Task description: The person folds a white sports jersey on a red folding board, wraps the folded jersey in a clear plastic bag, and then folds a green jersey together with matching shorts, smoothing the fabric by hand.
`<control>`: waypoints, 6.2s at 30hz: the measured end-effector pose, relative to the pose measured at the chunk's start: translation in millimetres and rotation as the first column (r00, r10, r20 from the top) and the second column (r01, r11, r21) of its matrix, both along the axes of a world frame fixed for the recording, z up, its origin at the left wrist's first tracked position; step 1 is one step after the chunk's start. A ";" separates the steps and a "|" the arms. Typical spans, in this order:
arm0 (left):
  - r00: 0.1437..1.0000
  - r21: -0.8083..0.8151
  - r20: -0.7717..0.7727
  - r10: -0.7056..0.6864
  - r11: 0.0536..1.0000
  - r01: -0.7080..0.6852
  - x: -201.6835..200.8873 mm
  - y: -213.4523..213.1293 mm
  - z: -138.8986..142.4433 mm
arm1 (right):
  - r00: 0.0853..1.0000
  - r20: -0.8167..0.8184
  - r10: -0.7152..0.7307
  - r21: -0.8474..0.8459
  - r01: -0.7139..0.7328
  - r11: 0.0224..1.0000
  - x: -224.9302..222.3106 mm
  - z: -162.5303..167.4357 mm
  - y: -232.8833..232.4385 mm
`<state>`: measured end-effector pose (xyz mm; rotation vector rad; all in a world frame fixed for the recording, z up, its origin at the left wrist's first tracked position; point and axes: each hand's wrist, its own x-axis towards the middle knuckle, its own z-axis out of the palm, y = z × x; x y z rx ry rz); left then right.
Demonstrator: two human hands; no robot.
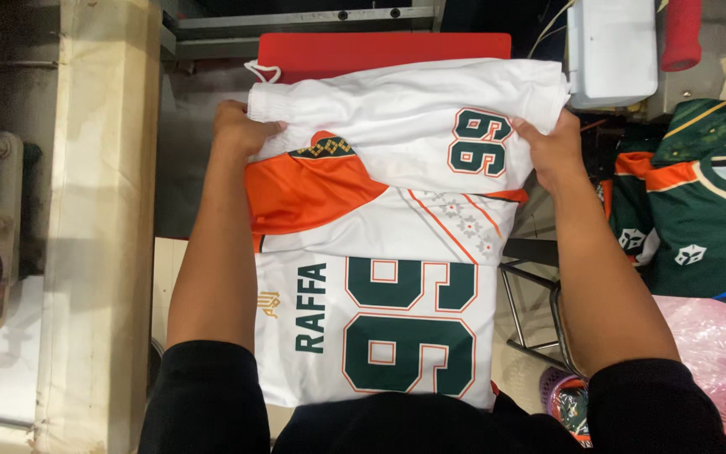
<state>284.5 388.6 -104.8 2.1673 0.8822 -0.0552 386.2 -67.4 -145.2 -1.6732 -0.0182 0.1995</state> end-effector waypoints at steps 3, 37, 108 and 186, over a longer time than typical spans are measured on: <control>1.000 -0.244 0.028 0.013 0.970 -0.005 7.8 0.0 6.5 | 0.998 0.065 -0.011 0.039 0.008 0.999 11.3 2.4 -4.4; 0.862 -0.407 0.507 0.022 0.887 0.217 -364.3 -70.6 67.3 | 0.935 0.303 -0.185 0.404 0.050 0.913 -324.2 67.8 -143.1; 0.915 -0.970 0.164 0.369 0.230 0.081 -501.8 -70.7 -30.5 | 0.869 0.489 -0.070 -0.374 0.281 0.884 -441.3 -27.0 -187.3; 0.709 0.587 0.467 -0.528 0.785 0.197 -287.8 -131.3 7.9 | 0.925 0.360 0.118 -0.279 -0.014 0.960 -290.4 -22.3 -68.1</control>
